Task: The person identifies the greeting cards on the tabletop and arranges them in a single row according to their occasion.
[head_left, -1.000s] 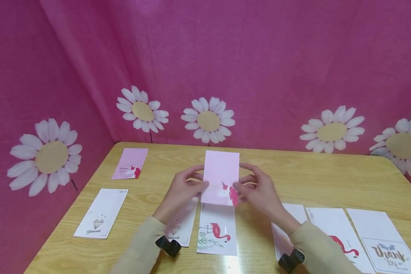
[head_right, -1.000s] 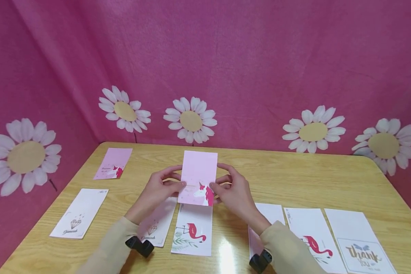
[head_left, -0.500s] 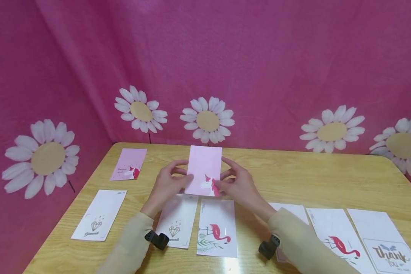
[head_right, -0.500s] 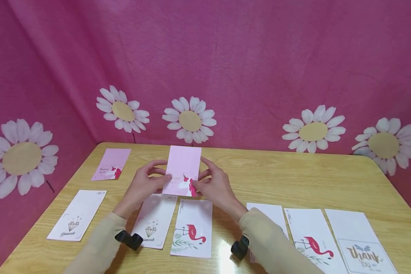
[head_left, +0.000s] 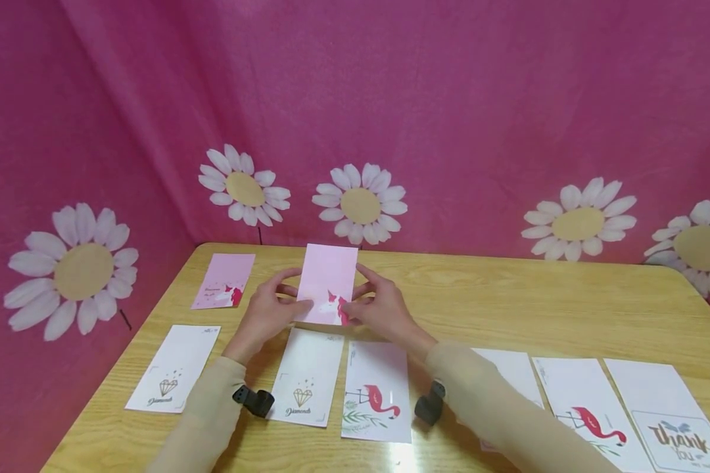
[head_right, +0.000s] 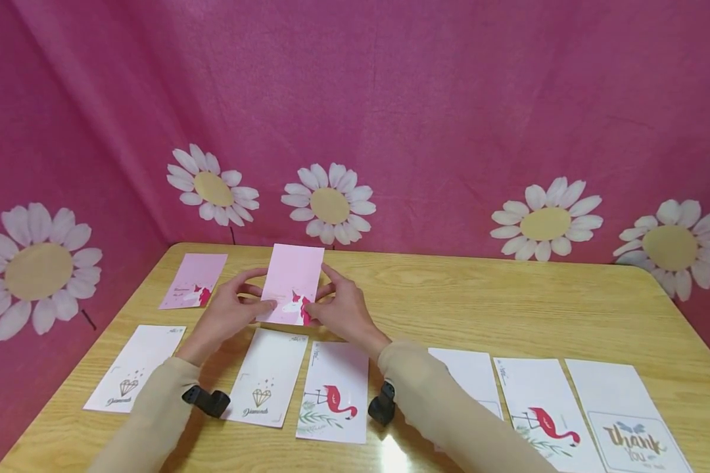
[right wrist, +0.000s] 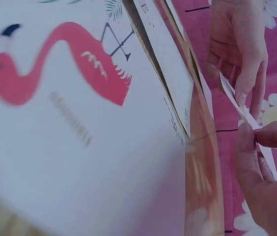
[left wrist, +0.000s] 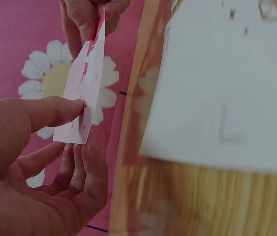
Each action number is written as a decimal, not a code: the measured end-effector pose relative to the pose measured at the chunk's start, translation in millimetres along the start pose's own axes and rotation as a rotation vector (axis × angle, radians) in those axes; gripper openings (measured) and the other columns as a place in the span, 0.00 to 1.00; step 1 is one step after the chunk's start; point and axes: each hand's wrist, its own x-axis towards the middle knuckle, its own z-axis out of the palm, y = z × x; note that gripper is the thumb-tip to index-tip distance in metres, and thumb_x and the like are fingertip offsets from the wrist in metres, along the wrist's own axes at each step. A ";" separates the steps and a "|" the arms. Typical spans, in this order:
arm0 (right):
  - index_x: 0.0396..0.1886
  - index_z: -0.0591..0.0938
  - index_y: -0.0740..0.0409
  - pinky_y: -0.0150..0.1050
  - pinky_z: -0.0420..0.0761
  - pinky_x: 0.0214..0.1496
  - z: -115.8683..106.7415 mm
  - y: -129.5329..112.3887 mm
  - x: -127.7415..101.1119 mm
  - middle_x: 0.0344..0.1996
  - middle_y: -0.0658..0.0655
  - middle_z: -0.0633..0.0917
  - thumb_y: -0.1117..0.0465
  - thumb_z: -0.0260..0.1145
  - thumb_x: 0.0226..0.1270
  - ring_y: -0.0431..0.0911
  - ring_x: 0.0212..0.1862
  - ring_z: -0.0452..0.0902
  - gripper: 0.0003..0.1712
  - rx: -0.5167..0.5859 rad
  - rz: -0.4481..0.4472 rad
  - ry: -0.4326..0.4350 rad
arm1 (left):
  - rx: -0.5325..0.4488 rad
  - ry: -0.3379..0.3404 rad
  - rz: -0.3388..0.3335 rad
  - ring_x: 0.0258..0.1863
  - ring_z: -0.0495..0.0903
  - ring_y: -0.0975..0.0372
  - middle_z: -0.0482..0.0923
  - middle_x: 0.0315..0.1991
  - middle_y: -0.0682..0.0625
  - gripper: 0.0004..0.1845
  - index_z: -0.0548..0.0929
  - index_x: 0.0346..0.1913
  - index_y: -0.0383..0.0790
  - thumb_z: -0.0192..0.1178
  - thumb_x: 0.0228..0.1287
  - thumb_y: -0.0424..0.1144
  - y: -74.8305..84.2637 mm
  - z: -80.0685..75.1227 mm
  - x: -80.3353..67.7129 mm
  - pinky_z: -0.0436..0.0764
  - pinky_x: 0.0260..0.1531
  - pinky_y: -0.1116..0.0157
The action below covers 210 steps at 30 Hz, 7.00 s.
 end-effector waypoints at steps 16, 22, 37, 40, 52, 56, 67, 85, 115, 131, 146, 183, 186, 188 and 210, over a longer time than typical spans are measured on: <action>0.73 0.74 0.53 0.36 0.87 0.50 43.0 -4.0 30.1 0.56 0.57 0.81 0.61 0.71 0.68 0.48 0.47 0.80 0.34 -0.164 -0.046 -0.057 | 0.158 0.105 0.009 0.49 0.80 0.48 0.77 0.55 0.36 0.33 0.71 0.73 0.41 0.67 0.66 0.40 -13.2 -29.2 14.3 0.85 0.45 0.62; 0.74 0.73 0.56 0.37 0.84 0.56 60.6 -11.4 46.0 0.60 0.56 0.80 0.61 0.71 0.68 0.48 0.55 0.76 0.34 -0.266 -0.038 -0.151 | 0.334 0.142 0.045 0.48 0.76 0.47 0.77 0.52 0.34 0.31 0.70 0.71 0.34 0.64 0.68 0.38 -20.4 -37.1 21.4 0.82 0.50 0.52; 0.24 0.77 0.64 0.30 0.65 0.34 86.3 -22.2 69.2 0.20 0.51 0.68 0.69 0.70 0.60 0.45 0.34 0.67 0.09 -0.561 -0.189 -0.180 | 0.659 0.052 0.159 0.60 0.74 0.34 0.76 0.58 0.26 0.23 0.78 0.62 0.27 0.54 0.69 0.37 -30.2 -78.3 51.5 0.75 0.60 0.37; 0.24 0.77 0.62 0.31 0.65 0.38 91.3 -24.7 70.8 0.23 0.52 0.69 0.66 0.70 0.61 0.45 0.39 0.67 0.11 -0.627 -0.172 -0.189 | 0.691 -0.033 0.174 0.64 0.70 0.33 0.74 0.61 0.26 0.22 0.78 0.62 0.27 0.54 0.71 0.38 -37.2 -84.8 59.2 0.67 0.67 0.35; 0.30 0.82 0.64 0.31 0.70 0.39 108.8 -29.1 77.3 0.29 0.54 0.73 0.64 0.70 0.64 0.47 0.46 0.67 0.08 -0.686 -0.155 -0.209 | 0.579 -0.023 0.215 0.63 0.73 0.37 0.77 0.60 0.28 0.19 0.81 0.60 0.27 0.58 0.72 0.35 -60.1 -93.4 68.7 0.70 0.67 0.38; 0.32 0.82 0.63 0.32 0.72 0.40 113.0 -30.2 78.0 0.35 0.55 0.73 0.62 0.71 0.64 0.46 0.45 0.67 0.08 -0.675 -0.128 -0.199 | 0.555 -0.025 0.184 0.64 0.72 0.37 0.76 0.61 0.29 0.20 0.80 0.61 0.29 0.58 0.73 0.38 -61.0 -94.5 70.2 0.69 0.68 0.38; 0.23 0.78 0.60 0.32 0.71 0.37 114.4 -30.4 79.5 0.32 0.55 0.73 0.62 0.71 0.62 0.46 0.43 0.67 0.12 -0.655 -0.124 -0.196 | 0.598 0.006 0.084 0.63 0.71 0.38 0.74 0.63 0.33 0.20 0.79 0.63 0.37 0.60 0.73 0.40 -58.3 -90.1 69.3 0.70 0.60 0.32; 0.27 0.79 0.60 0.34 0.74 0.45 109.6 -29.3 78.5 0.48 0.60 0.73 0.60 0.69 0.64 0.47 0.43 0.70 0.10 -0.768 -0.191 -0.233 | 0.661 -0.018 0.087 0.64 0.69 0.34 0.72 0.65 0.34 0.20 0.79 0.65 0.41 0.58 0.73 0.38 -55.8 -88.4 76.2 0.61 0.60 0.24; 0.76 0.65 0.54 0.38 0.80 0.55 98.2 -28.4 58.8 0.61 0.62 0.69 0.53 0.68 0.67 0.48 0.51 0.73 0.40 -0.583 -0.180 -0.277 | 0.583 -0.192 0.088 0.56 0.78 0.36 0.75 0.59 0.26 0.23 0.76 0.64 0.31 0.62 0.69 0.36 -64.7 -158.0 1.0 0.83 0.51 0.44; 0.73 0.72 0.46 0.44 0.83 0.56 125.4 -46.0 12.0 0.63 0.55 0.77 0.44 0.67 0.69 0.46 0.58 0.76 0.35 -0.943 -0.402 -0.437 | 0.617 -0.270 -0.089 0.51 0.69 0.42 0.65 0.58 0.27 0.49 0.67 0.70 0.33 0.80 0.46 0.44 -90.2 -162.8 -41.2 0.78 0.53 0.44; 0.68 0.78 0.43 0.50 0.79 0.59 142.5 -40.6 -1.9 0.58 0.50 0.80 0.31 0.73 0.57 0.47 0.56 0.74 0.42 -1.139 -0.434 -0.460 | 0.635 -0.267 -0.043 0.45 0.69 0.51 0.65 0.46 0.38 0.47 0.65 0.53 0.34 0.84 0.39 0.56 -75.2 -116.7 -58.1 0.76 0.44 0.57; 0.62 0.75 0.49 0.51 0.75 0.60 143.0 -31.0 -9.2 0.58 0.50 0.78 0.30 0.71 0.59 0.45 0.61 0.72 0.40 -1.182 -0.427 -0.378 | -0.041 -0.388 0.003 0.42 0.80 0.58 0.70 0.52 0.34 0.38 0.58 0.74 0.27 0.64 0.64 0.28 -66.8 -144.5 -76.5 0.88 0.38 0.59; 0.64 0.74 0.50 0.51 0.75 0.61 138.2 -32.2 -10.0 0.60 0.51 0.78 0.32 0.70 0.62 0.46 0.60 0.73 0.39 -1.118 -0.412 -0.390 | -0.009 -0.354 0.030 0.43 0.80 0.58 0.70 0.53 0.34 0.37 0.60 0.74 0.28 0.64 0.64 0.28 -64.1 -145.4 -76.0 0.88 0.38 0.61; 0.67 0.74 0.51 0.51 0.77 0.61 132.9 -34.6 -10.0 0.60 0.53 0.79 0.35 0.69 0.65 0.46 0.59 0.74 0.38 -1.049 -0.412 -0.396 | 0.013 -0.329 0.052 0.43 0.80 0.59 0.71 0.53 0.34 0.37 0.61 0.74 0.29 0.64 0.64 0.28 -62.2 -147.0 -75.5 0.87 0.38 0.62; 0.83 0.56 0.51 0.33 0.83 0.41 61.7 -41.4 -11.5 0.43 0.54 0.88 0.59 0.71 0.68 0.44 0.39 0.84 0.49 -0.295 -0.269 -0.291 | -0.139 -0.150 0.212 0.44 0.84 0.68 0.73 0.54 0.43 0.37 0.60 0.76 0.33 0.64 0.68 0.28 -38.6 -111.9 -51.6 0.88 0.44 0.65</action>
